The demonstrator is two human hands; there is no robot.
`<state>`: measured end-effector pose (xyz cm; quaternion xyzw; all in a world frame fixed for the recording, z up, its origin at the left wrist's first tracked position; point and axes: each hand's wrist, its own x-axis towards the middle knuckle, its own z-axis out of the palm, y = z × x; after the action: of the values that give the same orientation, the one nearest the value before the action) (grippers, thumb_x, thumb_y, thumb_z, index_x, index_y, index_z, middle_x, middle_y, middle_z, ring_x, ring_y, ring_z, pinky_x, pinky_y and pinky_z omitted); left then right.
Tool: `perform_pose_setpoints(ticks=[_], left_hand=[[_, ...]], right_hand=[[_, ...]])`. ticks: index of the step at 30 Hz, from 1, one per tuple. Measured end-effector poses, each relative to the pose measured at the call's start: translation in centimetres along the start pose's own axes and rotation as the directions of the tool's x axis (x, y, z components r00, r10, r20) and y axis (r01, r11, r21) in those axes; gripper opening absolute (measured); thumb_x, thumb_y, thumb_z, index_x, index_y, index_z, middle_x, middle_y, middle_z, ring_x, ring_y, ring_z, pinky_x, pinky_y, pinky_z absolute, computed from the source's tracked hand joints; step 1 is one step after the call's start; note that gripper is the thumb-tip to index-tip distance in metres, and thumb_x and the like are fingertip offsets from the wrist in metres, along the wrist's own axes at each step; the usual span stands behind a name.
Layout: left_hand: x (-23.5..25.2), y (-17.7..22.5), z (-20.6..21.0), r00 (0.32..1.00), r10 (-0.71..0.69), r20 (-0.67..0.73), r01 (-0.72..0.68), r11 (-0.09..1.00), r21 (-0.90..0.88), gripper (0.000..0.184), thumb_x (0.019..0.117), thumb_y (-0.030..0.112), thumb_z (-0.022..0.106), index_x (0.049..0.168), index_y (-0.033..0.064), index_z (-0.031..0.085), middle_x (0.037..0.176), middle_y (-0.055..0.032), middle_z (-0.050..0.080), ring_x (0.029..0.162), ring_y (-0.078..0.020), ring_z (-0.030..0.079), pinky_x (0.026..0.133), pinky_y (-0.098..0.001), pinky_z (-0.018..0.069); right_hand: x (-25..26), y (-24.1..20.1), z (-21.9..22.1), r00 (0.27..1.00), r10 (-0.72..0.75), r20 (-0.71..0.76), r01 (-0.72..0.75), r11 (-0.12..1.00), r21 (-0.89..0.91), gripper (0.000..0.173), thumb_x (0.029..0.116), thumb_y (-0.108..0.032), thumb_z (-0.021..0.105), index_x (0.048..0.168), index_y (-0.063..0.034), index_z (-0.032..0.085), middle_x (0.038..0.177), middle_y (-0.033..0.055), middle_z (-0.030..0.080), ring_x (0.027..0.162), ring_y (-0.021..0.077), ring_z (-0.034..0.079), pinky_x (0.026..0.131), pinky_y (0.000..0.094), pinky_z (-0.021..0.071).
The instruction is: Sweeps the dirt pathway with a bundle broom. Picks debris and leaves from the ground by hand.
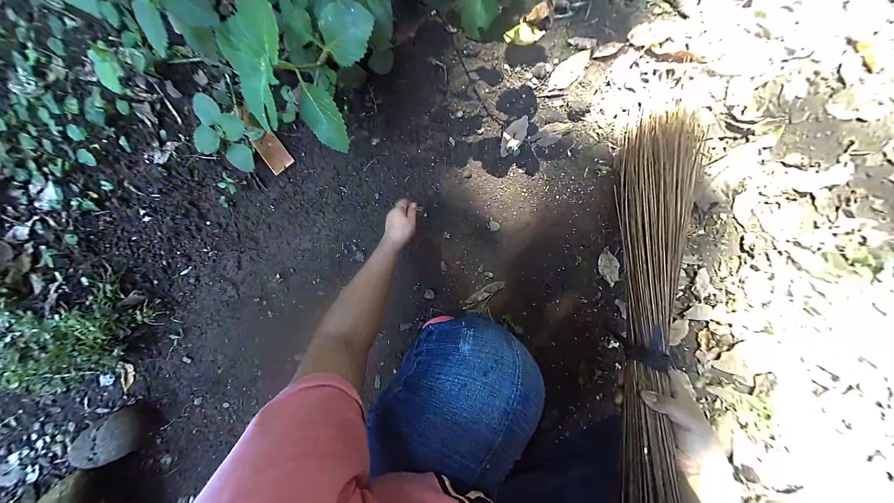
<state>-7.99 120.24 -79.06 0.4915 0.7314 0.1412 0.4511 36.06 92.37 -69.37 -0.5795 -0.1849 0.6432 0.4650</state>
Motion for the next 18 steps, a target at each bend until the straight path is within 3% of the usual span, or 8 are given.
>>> perform_pose_setpoints(ticks=[3, 5, 9, 11, 15, 18], left_hand=[[3.7, 1.3, 1.0, 0.985, -0.171, -0.007, 0.170, 0.971, 0.167, 0.084, 0.0948, 0.054, 0.068, 0.150, -0.0025, 0.040, 0.132, -0.0328, 0.060, 0.125, -0.0482, 0.059, 0.104, -0.0674, 0.0459], [5.3, 1.6, 2.3, 0.970, -0.243, -0.013, 0.231, 0.900, 0.370, 0.091, 0.0900, 0.057, 0.072, 0.151, -0.0010, 0.039, 0.135, -0.0313, 0.059, 0.127, -0.0480, 0.059, 0.103, -0.0680, 0.0467], [6.8, 1.6, 4.6, 0.965, -0.257, 0.045, 0.168, 0.747, 0.643, 0.051, 0.1074, 0.040, 0.049, 0.138, 0.0005, 0.057, 0.136, -0.0276, 0.061, 0.128, -0.0467, 0.059, 0.099, -0.0695, 0.0467], [6.3, 1.8, 4.6, 0.967, -0.235, 0.097, 0.109, 0.728, 0.676, 0.039, 0.1079, 0.026, 0.045, 0.133, -0.0008, 0.060, 0.135, -0.0287, 0.061, 0.127, -0.0478, 0.059, 0.098, -0.0701, 0.0473], [5.3, 2.5, 3.7, 0.982, -0.063, 0.178, -0.048, 0.827, 0.560, 0.045, 0.1127, 0.028, 0.034, 0.136, -0.0035, 0.057, 0.133, -0.0324, 0.060, 0.128, -0.0496, 0.057, 0.104, -0.0688, 0.0442], [3.7, 2.1, 5.0, 0.942, -0.059, 0.331, -0.156, 0.795, 0.586, 0.048, 0.1111, 0.036, 0.040, 0.137, -0.0011, 0.057, 0.130, -0.0313, 0.062, 0.125, -0.0495, 0.059, 0.102, -0.0708, 0.0441]], right_hand=[[0.0, 0.2, 0.0, 1.000, 0.009, -0.025, -0.008, 0.999, 0.035, 0.077, 0.0654, -0.026, 0.087, 0.132, -0.0182, 0.050, 0.093, 0.0032, 0.074, 0.074, 0.0158, 0.073, 0.062, 0.0334, 0.0634], [0.0, 0.5, -0.2, 1.000, 0.004, 0.000, -0.004, 1.000, 0.029, 0.078, 0.0676, -0.027, 0.087, 0.135, -0.0203, 0.049, 0.096, 0.0027, 0.074, 0.076, 0.0157, 0.073, 0.064, 0.0332, 0.0635], [-0.7, 0.4, 0.6, 1.000, -0.030, -0.008, 0.030, 0.999, 0.017, 0.076, 0.0691, -0.028, 0.087, 0.134, -0.0203, 0.049, 0.098, -0.0003, 0.074, 0.077, 0.0134, 0.073, 0.065, 0.0317, 0.0638], [-0.9, 0.6, 0.6, 1.000, -0.019, -0.013, 0.019, 0.999, 0.035, 0.075, 0.0690, -0.027, 0.087, 0.134, -0.0201, 0.050, 0.097, 0.0013, 0.074, 0.076, 0.0147, 0.073, 0.064, 0.0324, 0.0635], [-0.8, 0.8, 0.4, 0.999, -0.013, -0.034, 0.015, 0.999, 0.051, 0.076, 0.0673, -0.027, 0.087, 0.133, -0.0192, 0.050, 0.095, 0.0021, 0.074, 0.075, 0.0157, 0.073, 0.062, 0.0324, 0.0632], [-0.7, 0.8, 0.7, 0.999, -0.014, -0.032, 0.016, 0.998, 0.062, 0.079, 0.0674, -0.027, 0.088, 0.135, -0.0174, 0.048, 0.096, 0.0033, 0.074, 0.074, 0.0170, 0.073, 0.062, 0.0340, 0.0634]])
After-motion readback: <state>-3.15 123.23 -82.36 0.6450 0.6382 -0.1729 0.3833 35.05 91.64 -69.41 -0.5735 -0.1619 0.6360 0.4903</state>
